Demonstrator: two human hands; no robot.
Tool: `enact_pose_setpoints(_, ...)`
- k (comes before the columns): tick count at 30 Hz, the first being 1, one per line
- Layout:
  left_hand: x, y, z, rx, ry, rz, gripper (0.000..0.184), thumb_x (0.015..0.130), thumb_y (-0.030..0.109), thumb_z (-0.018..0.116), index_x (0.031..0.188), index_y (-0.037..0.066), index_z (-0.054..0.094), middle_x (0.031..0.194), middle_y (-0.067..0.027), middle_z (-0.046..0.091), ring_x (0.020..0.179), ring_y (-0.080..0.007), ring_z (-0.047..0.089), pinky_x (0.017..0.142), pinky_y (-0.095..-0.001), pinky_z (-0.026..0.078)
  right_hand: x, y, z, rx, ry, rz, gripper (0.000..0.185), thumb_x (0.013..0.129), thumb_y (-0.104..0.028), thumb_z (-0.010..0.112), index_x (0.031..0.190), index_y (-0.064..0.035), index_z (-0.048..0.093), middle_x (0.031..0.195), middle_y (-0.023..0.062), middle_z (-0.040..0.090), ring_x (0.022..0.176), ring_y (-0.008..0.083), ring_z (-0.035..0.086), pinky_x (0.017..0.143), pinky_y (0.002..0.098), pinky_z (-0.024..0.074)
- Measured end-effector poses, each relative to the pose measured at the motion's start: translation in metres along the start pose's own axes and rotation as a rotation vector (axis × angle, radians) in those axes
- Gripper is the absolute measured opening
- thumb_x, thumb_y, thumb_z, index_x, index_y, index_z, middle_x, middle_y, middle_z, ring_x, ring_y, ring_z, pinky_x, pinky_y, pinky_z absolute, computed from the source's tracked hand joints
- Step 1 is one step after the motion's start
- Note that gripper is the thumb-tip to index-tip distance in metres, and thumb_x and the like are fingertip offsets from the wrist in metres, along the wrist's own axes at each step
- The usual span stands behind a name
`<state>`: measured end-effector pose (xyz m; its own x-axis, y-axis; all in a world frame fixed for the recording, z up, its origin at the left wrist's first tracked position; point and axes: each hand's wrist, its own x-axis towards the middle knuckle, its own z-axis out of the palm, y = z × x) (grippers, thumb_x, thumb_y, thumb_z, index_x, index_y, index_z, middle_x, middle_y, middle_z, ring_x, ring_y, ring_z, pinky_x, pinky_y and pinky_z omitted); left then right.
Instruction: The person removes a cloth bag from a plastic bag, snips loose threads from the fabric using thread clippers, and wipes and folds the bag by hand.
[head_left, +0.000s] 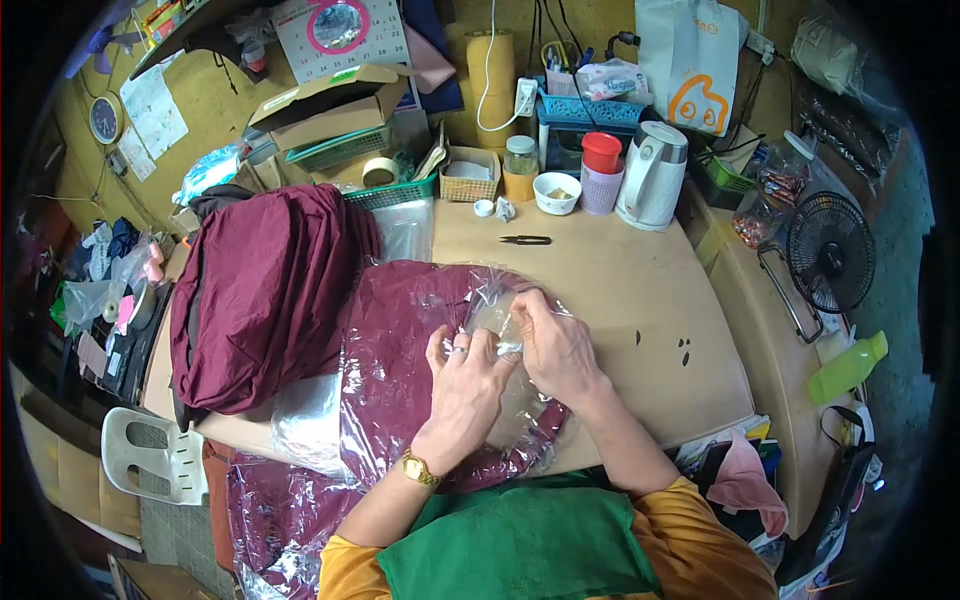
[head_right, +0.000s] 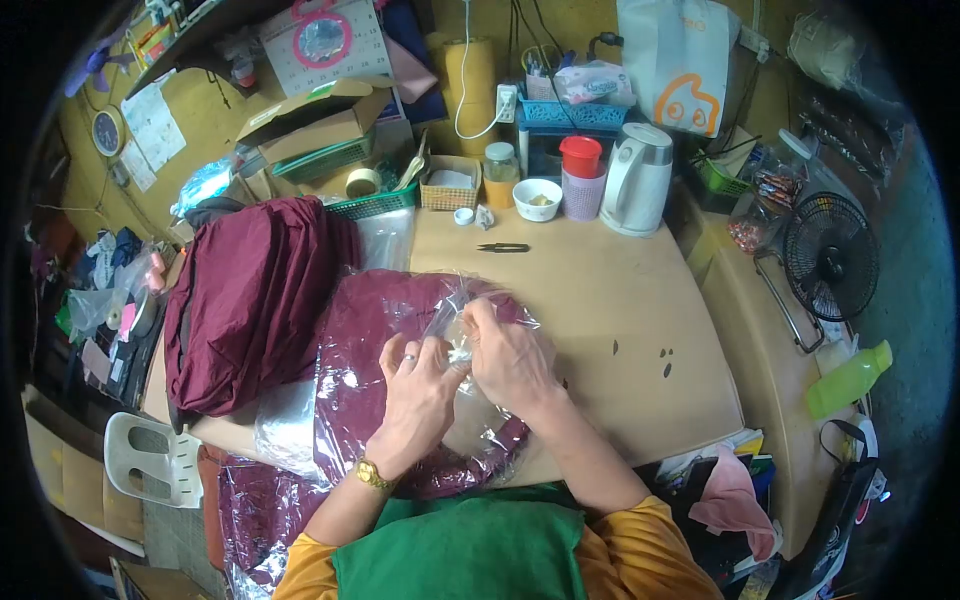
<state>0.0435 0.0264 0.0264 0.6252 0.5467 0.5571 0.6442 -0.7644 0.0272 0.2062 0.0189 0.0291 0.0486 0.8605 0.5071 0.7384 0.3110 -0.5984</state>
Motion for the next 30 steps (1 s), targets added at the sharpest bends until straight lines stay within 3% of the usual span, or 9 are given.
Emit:
enact_pose_setpoints(6,0.0,-0.007,0.026,-0.034,0.232,-0.062,0.032,0.075,0.009,0.067,0.106,0.016,0.068,0.099,-0.0067,0.057,0.094,-0.0242,0.054,0.101,-0.0504,0.031,0.006,0.016,0.006,0.345,-0.345,0.089,0.075,0.097,-0.069,0.027,0.125,-0.0019,0.043,0.104,0.0203,0.06,0.096,0.0332,0.064,0.081,0.0437,0.0486)
enact_pose_setpoints(10,0.0,-0.013,0.031,-0.156,0.369,-0.041,0.026,0.075,0.013,0.072,0.1,0.016,0.068,0.092,-0.0007,0.059,0.086,-0.0217,0.055,0.096,-0.0465,0.032,0.005,0.02,0.009,0.373,-0.34,-0.003,0.083,0.093,-0.074,0.019,0.128,-0.0022,0.042,0.102,0.0142,0.06,0.093,0.0245,0.062,0.08,0.0394,0.0487)
enact_pose_setpoints(13,-0.003,-0.009,0.032,-0.208,0.31,-0.095,0.016,0.074,0.013,0.073,0.088,0.014,0.066,0.099,-0.003,0.06,0.093,-0.0231,0.054,0.096,-0.0467,0.032,0.009,0.02,-0.002,0.451,-0.474,0.084,0.067,0.1,-0.063,0.033,0.128,-0.0028,0.042,0.105,0.0107,0.06,0.093,0.0185,0.062,0.077,0.0333,0.0513)
enact_pose_setpoints(15,0.001,-0.006,0.022,-0.218,0.372,-0.101,0.017,0.071,0.011,0.075,0.085,0.013,0.064,0.104,-0.0078,0.059,0.096,-0.0263,0.053,0.095,-0.0467,0.033,0.013,0.02,-0.003,0.683,-0.358,0.315,0.042,0.101,-0.032,0.057,0.122,0.0032,0.046,0.095,0.0132,0.069,0.083,0.0184,0.069,0.071,0.0284,0.0532)
enact_pose_setpoints(19,-0.012,-0.005,0.009,-0.406,0.329,-0.166,0.016,0.073,0.008,0.075,0.079,0.007,0.061,0.118,-0.0166,0.055,0.108,-0.0325,0.049,0.096,-0.0464,0.033,0.012,0.032,-0.013,0.924,-0.004,0.437,0.025,0.085,0.009,0.068,0.105,0.003,0.054,0.08,0.0101,0.069,0.074,0.0115,0.068,0.06,0.0225,0.0527)
enact_pose_setpoints(23,-0.026,-0.016,-0.005,-0.719,0.097,-0.323,0.014,0.081,0.012,0.074,0.078,0.005,0.063,0.118,-0.0157,0.054,0.111,-0.0304,0.047,0.097,-0.0445,0.033,0.008,0.055,-0.02,0.881,0.199,0.477,0.017,0.086,0.007,0.067,0.1,0.002,0.058,0.087,0.0097,0.07,0.071,0.0127,0.067,0.058,0.0243,0.0538)
enact_pose_setpoints(27,-0.018,-0.013,-0.021,-0.666,0.028,-0.363,0.016,0.083,0.017,0.072,0.078,0.004,0.064,0.116,-0.0159,0.054,0.108,-0.0299,0.046,0.096,-0.044,0.033,-0.016,-0.019,-0.021,0.713,0.009,0.334,0.019,0.081,0.007,0.069,0.097,0.0003,0.061,0.09,0.0081,0.068,0.07,0.0172,0.067,0.059,0.0274,0.0538)
enact_pose_setpoints(29,-0.009,-0.005,-0.041,-0.499,0.102,-0.289,0.015,0.082,0.014,0.073,0.078,0.003,0.063,0.113,-0.0166,0.054,0.101,-0.0299,0.049,0.09,-0.0435,0.037,-0.021,-0.042,-0.015,0.302,0.001,-0.228,0.02,0.075,0.007,0.07,0.092,-0.0004,0.064,0.088,0.0091,0.064,0.07,0.0232,0.065,0.061,0.0309,0.0525)
enact_pose_setpoints(30,-0.008,-0.003,-0.044,-0.501,0.101,-0.286,0.015,0.082,0.014,0.073,0.078,0.003,0.063,0.113,-0.0166,0.054,0.101,-0.0299,0.049,0.09,-0.0435,0.037,-0.021,-0.037,-0.011,0.299,0.003,-0.227,0.02,0.075,0.007,0.07,0.092,-0.0004,0.064,0.088,0.0091,0.064,0.07,0.0232,0.065,0.061,0.0309,0.0525)
